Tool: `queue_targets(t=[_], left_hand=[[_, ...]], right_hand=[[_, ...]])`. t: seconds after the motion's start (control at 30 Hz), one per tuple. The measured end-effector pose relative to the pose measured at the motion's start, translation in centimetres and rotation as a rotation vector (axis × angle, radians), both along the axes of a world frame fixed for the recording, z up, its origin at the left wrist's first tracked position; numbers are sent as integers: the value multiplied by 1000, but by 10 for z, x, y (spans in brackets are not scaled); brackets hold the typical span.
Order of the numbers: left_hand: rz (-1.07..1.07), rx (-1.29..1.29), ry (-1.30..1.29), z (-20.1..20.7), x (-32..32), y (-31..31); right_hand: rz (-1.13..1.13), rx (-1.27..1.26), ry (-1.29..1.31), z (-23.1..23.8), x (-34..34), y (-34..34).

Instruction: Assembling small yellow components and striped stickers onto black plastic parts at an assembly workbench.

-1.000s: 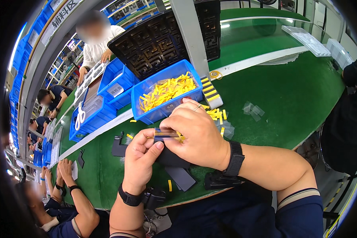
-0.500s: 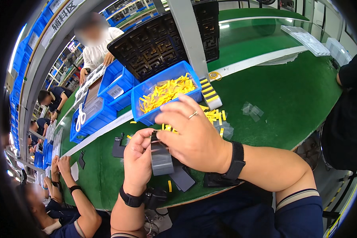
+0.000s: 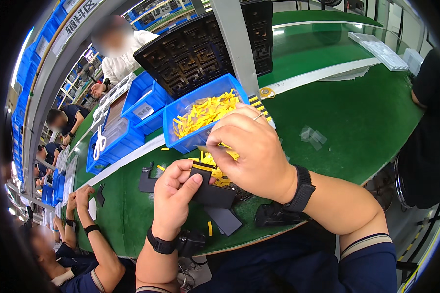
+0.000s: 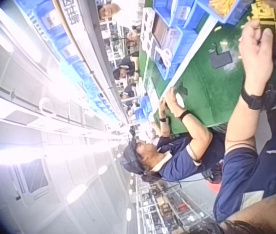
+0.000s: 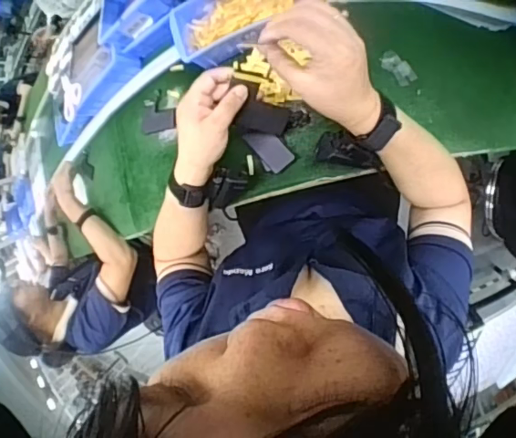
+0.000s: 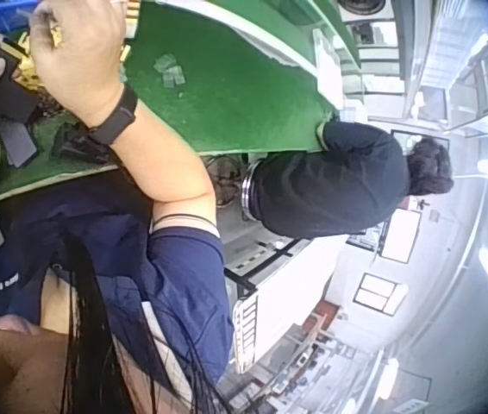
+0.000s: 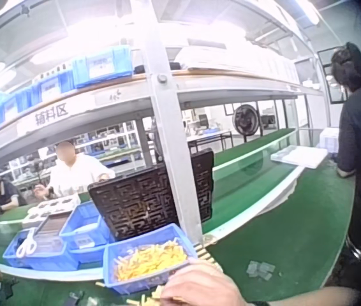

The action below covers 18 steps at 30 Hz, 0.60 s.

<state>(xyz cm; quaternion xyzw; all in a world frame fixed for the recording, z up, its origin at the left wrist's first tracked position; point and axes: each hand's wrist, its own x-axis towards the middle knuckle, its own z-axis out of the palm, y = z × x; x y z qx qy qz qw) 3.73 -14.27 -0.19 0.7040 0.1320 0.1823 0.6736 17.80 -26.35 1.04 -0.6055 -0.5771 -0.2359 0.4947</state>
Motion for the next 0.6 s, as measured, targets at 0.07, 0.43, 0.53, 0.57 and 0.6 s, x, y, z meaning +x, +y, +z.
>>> queue_targets(t=[0.07, 0.43, 0.53, 0.57, 0.6], left_hand=[[-36, -126, -44, 0, 1, 1], [63, 169, -101, -3, 0, -4], [72, 402, -100, -1, -2, -6], [76, 391, -101, -1, -1, -6], [74, 345, -80, 0, -1, -5]], right_hand=[[83, 30, 30, -1, -2, -1], [177, -73, 89, -11, -10, 1], [241, -62, 128, -7, -10, 4], [281, -59, 154, -6, -10, 5], [228, -26, 103, -4, -10, 2]])
